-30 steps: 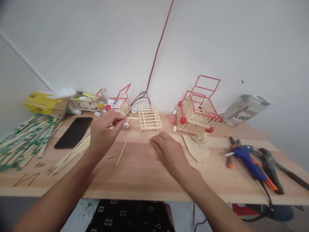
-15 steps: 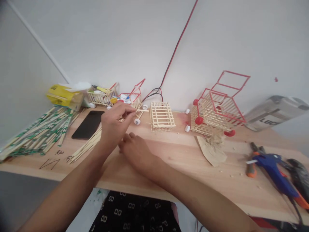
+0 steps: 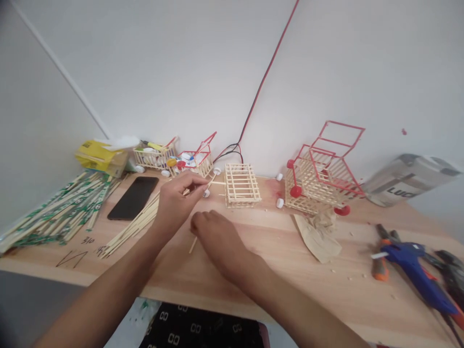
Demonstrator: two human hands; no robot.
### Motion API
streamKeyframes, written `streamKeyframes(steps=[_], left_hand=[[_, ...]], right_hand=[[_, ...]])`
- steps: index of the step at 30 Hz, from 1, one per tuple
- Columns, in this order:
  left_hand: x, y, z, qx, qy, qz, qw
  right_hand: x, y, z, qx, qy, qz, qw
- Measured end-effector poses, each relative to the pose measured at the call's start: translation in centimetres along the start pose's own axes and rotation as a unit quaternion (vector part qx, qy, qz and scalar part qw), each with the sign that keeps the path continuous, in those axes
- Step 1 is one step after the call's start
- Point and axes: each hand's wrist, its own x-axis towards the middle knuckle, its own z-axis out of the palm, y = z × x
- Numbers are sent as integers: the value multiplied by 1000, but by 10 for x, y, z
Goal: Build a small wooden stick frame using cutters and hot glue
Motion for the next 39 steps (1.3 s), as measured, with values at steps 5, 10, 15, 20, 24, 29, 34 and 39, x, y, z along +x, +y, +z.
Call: streamKeyframes(steps=[5,10,15,20,24,29,34,39], left_hand=[[-2,4,3,-46,-17,-55,997],[-5,4,10,-86,-31,-92,992],[-9,5,16,-107,-48,-102,988],[-11,9,18,-139,-57,-113,982],[-13,11,20,-153,-64,-114,979],[-15,11,21,-155,-70,-115,979],[-15,13,22,-154,-67,-119,979],[-16,14,23,-162,-74,-125,976]], right_hand=[[-19,24,-41,264,91,152,948],[-19,32,-47,368,168,187,895],[-17,28,-42,375,182,167,893],[-19,28,-40,393,186,202,878],[-18,26,-39,427,191,208,859],[-18,26,-39,441,199,209,850],[-19,26,-39,432,200,214,853],[-18,27,-39,429,199,214,855]])
